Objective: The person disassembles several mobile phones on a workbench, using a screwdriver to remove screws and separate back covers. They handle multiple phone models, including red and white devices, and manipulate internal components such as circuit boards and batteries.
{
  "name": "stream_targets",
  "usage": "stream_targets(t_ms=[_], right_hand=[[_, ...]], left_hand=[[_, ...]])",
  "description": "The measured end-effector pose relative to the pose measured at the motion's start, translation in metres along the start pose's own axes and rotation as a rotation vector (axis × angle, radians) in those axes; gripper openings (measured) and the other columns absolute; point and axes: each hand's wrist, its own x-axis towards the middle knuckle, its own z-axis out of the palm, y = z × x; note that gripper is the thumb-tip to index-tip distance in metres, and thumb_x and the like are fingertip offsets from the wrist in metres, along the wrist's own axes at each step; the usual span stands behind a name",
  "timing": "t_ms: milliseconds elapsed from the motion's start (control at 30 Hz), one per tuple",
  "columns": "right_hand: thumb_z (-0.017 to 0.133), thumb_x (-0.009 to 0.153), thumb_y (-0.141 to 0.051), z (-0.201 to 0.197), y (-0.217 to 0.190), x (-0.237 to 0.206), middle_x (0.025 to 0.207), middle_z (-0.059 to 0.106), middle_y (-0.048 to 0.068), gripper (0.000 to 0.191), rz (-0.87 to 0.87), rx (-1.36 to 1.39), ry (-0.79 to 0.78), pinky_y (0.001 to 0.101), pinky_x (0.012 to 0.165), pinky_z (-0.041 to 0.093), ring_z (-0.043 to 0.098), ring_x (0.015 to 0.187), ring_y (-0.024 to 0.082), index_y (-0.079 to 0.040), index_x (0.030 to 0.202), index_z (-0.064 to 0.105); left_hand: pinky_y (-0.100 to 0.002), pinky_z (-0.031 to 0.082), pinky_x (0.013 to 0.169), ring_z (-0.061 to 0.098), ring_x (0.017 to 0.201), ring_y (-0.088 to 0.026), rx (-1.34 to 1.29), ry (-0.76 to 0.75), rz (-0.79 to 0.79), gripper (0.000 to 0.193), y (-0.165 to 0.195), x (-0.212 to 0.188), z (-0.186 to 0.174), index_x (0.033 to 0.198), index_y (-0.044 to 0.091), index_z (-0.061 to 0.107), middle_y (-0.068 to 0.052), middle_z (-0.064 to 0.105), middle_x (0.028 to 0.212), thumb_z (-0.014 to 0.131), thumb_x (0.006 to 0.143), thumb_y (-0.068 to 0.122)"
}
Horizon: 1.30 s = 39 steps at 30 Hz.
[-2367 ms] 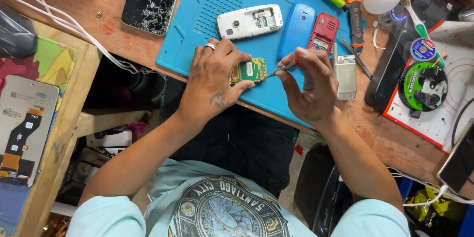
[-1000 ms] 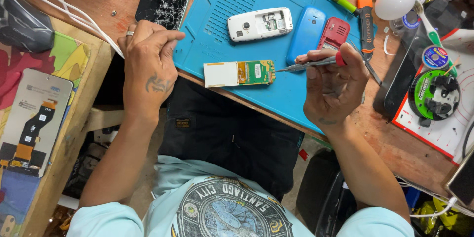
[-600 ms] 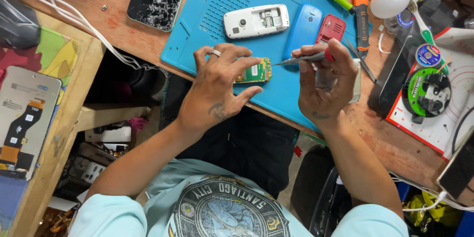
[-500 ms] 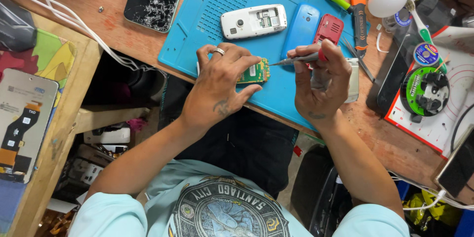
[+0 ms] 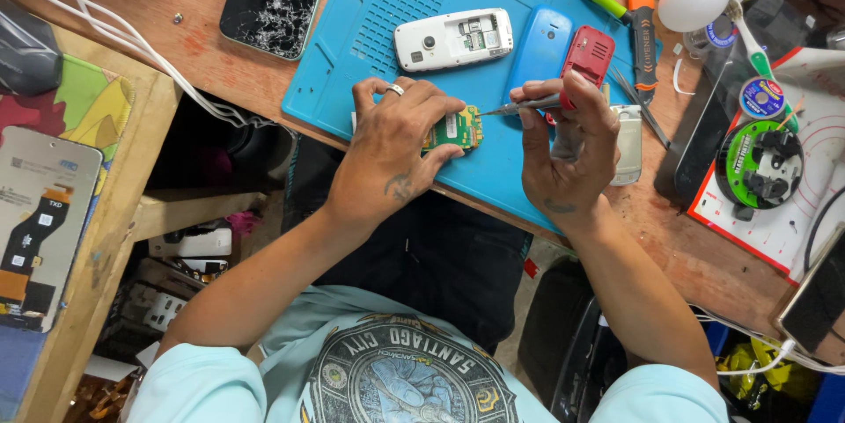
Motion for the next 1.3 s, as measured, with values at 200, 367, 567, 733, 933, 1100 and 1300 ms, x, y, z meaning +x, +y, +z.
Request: stream_targets(t_ms=[200, 367, 567, 733, 933, 1100, 1300], right_hand=[[0.063, 0.107, 0.015, 0.002, 0.001, 0.004, 0.127, 0.061, 0.021, 0.057, -0.052, -0.028, 0.004, 0.0375, 0.097, 0.063, 0.070, 0.110, 0.026, -0.007, 0.153, 0.037], [0.064, 0.105, 0.015, 0.000, 0.002, 0.007, 0.126, 0.058, 0.022, 0.058, -0.097, -0.057, -0.007, 0.0383, 0.095, 0.064, 0.069, 0.109, 0.026, -0.006, 0.153, 0.038], [0.064, 0.107, 0.015, 0.001, 0.002, 0.006, 0.124, 0.064, 0.018, 0.059, -0.068, -0.029, -0.021, 0.0368, 0.096, 0.062, 0.070, 0.108, 0.025, -0.007, 0.155, 0.037], [0.065, 0.105, 0.016, 0.002, 0.003, 0.005, 0.123, 0.062, 0.019, 0.060, -0.094, -0.057, 0.005, 0.0379, 0.096, 0.063, 0.070, 0.107, 0.026, -0.007, 0.154, 0.038], [0.065, 0.105, 0.017, 0.003, 0.003, 0.005, 0.127, 0.059, 0.019, 0.057, -0.095, -0.071, -0.001, 0.0375, 0.095, 0.063, 0.070, 0.108, 0.026, -0.004, 0.152, 0.040], [0.069, 0.104, 0.016, 0.005, -0.003, 0.011, 0.129, 0.058, 0.014, 0.055, -0.119, -0.158, -0.017, 0.0353, 0.090, 0.064, 0.071, 0.107, 0.027, -0.003, 0.149, 0.044], [0.080, 0.091, 0.004, 0.004, -0.023, 0.024, 0.114, 0.059, 0.019, 0.055, -0.178, -0.339, -0.080, 0.0337, 0.079, 0.061, 0.067, 0.095, 0.028, -0.008, 0.136, 0.052]], left_hand=[[-0.044, 0.029, 0.103, 0.060, 0.111, -0.025, 0.012, 0.004, 0.003, 0.040, 0.000, 0.002, 0.002, 0.116, 0.008, 0.071, -0.007, 0.069, 0.110, 0.082, 0.080, 0.020], [-0.044, 0.029, 0.103, 0.060, 0.112, -0.026, 0.002, 0.009, 0.003, 0.040, 0.000, 0.002, 0.002, 0.116, 0.008, 0.072, -0.007, 0.069, 0.109, 0.082, 0.080, 0.021], [-0.044, 0.029, 0.103, 0.061, 0.109, -0.025, -0.025, 0.006, 0.000, 0.039, -0.001, 0.001, 0.000, 0.117, 0.008, 0.072, -0.007, 0.069, 0.108, 0.081, 0.082, 0.022], [-0.044, 0.029, 0.103, 0.060, 0.109, -0.026, -0.014, 0.012, -0.003, 0.039, -0.002, 0.002, 0.001, 0.116, 0.008, 0.072, -0.007, 0.069, 0.106, 0.082, 0.081, 0.022], [-0.044, 0.029, 0.102, 0.060, 0.108, -0.026, -0.001, 0.013, -0.005, 0.039, -0.003, 0.001, 0.002, 0.115, 0.008, 0.072, -0.007, 0.068, 0.106, 0.082, 0.080, 0.022], [-0.044, 0.030, 0.101, 0.060, 0.107, -0.026, 0.006, 0.007, -0.010, 0.038, -0.002, 0.002, 0.002, 0.115, 0.008, 0.072, -0.007, 0.068, 0.106, 0.081, 0.080, 0.021], [-0.045, 0.030, 0.102, 0.061, 0.107, -0.026, 0.021, 0.006, -0.007, 0.038, 0.000, 0.003, 0.005, 0.114, 0.008, 0.072, -0.007, 0.068, 0.106, 0.082, 0.080, 0.021]])
